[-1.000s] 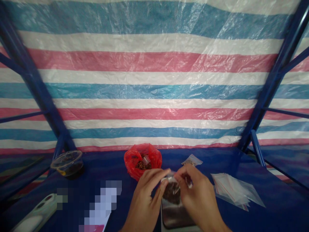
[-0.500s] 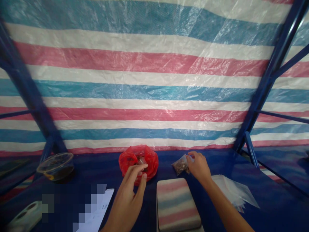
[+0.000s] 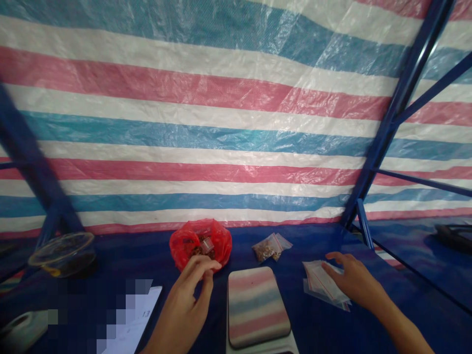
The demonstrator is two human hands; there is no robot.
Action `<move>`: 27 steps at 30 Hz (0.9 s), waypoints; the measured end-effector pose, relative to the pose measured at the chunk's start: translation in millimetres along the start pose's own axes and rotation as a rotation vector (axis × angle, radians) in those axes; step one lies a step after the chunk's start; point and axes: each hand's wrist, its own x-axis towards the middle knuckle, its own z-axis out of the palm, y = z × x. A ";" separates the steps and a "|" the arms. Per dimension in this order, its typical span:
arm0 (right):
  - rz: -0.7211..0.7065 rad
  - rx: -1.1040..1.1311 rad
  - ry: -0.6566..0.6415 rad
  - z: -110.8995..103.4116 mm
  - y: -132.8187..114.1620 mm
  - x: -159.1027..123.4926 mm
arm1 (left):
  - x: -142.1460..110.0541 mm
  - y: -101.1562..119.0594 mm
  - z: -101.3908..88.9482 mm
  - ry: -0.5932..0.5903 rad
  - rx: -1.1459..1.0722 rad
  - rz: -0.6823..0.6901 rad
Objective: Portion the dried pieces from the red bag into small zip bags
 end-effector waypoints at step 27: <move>-0.247 0.971 -0.303 10.9 -237.6 -112.2 | -31.9 14.8 33.2 -0.123 0.061 0.269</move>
